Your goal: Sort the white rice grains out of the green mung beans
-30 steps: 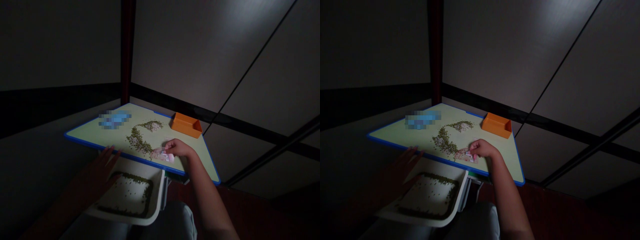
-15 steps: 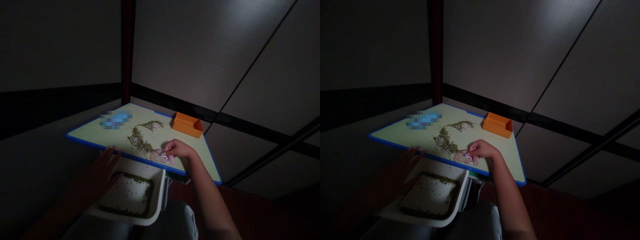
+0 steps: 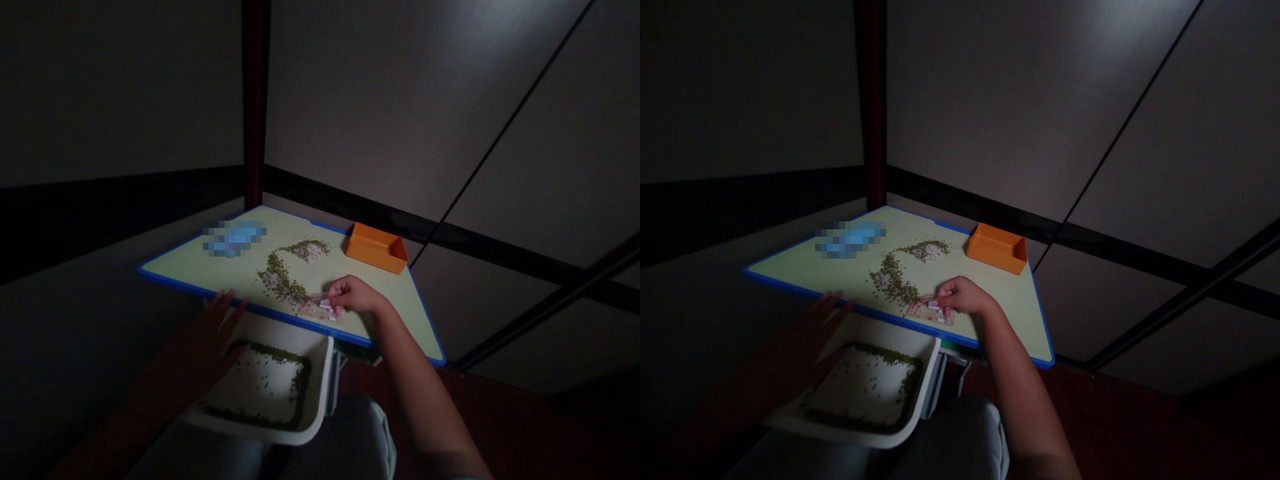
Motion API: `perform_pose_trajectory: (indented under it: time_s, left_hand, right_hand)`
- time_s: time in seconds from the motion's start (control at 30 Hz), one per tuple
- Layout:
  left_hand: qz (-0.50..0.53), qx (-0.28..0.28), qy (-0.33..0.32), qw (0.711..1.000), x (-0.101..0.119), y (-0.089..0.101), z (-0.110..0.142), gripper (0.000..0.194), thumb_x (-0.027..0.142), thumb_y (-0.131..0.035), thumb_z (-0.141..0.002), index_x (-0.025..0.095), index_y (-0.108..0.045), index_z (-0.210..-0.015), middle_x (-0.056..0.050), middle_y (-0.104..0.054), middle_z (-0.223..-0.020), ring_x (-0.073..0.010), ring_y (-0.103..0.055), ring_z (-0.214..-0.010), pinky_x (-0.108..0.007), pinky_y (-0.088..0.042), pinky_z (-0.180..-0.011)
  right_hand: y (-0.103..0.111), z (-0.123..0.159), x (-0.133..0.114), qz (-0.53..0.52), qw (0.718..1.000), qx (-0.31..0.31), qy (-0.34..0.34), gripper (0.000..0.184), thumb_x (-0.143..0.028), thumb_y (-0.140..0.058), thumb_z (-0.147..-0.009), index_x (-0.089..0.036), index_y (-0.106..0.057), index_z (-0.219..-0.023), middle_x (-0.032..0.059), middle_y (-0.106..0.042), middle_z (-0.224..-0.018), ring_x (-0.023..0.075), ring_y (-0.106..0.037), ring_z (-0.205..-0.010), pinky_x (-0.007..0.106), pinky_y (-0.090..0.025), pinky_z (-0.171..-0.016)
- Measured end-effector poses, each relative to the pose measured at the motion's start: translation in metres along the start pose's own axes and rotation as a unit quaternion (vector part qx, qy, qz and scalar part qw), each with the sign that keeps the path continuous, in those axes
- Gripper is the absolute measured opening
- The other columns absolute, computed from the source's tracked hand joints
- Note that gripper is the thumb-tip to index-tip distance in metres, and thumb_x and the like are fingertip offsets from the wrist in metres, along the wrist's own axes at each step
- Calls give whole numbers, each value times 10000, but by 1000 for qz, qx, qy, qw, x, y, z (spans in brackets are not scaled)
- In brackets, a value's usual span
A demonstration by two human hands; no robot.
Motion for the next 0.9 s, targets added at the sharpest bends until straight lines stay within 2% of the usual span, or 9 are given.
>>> perform_pose_trajectory:
  time_s: [0.17,0.3,0.4,0.6,0.77,0.9]
  left_hand:
    - [1,20,10,1000,2,-1,0,676,567,-337,-808,178,-359,-1360,-158,-365,-1458,-300,-328,-1351,-434,-414,-984]
    - [2,38,6,999,1,-2,1,680,559,-372,-801,178,-351,-1364,-155,-363,-1460,-295,-332,-1350,-430,-399,-1004]
    - [1,33,-6,999,0,-2,1,690,566,-384,-798,189,-334,-1373,-150,-345,-1470,-293,-340,-1346,-419,-424,-979]
    - [-10,49,-17,999,-1,1,2,670,554,-352,-814,194,-326,-1378,-143,-371,-1456,-288,-358,-1336,-414,-438,-970]
    - [-19,58,-36,997,-2,1,3,704,576,-331,-810,182,-292,-1392,-166,-375,-1448,-302,-395,-1310,-423,-473,-924]
    - [-12,67,-35,997,-8,-7,5,720,607,-359,-790,179,-342,-1369,-160,-376,-1449,-300,-391,-1313,-427,-449,-964]
  right_hand:
    - [-13,-8,-3,-16,1000,0,19,384,-486,-713,-634,-138,-552,-606,-27,-572,-484,63,-461,-410,179,-294,-412]
    - [-13,-9,-2,-45,999,-14,25,407,-510,-722,-614,-140,-553,-619,-19,-580,-501,82,-507,-437,183,-332,-426]
    - [-7,-7,-1,-53,998,13,34,413,-524,-711,-623,-140,-558,-635,-20,-567,-496,79,-489,-426,188,-344,-427]
    - [18,4,4,-22,992,111,54,373,-505,-634,-717,-150,-540,-648,-33,-528,-475,71,-436,-413,192,-333,-427]
    - [36,11,17,50,986,158,29,292,-391,-598,-756,-163,-499,-603,-35,-521,-482,80,-463,-445,195,-343,-455]
    - [36,9,19,94,981,169,8,189,-280,-575,-755,-160,-519,-620,-27,-550,-497,92,-497,-454,201,-359,-469]
Point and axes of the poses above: each hand's wrist, its own z-axis away from the middle knuckle, its own y-axis out of the back of the hand, x = y × z, the point moved 3 cm from there along -z, towards the middle knuckle
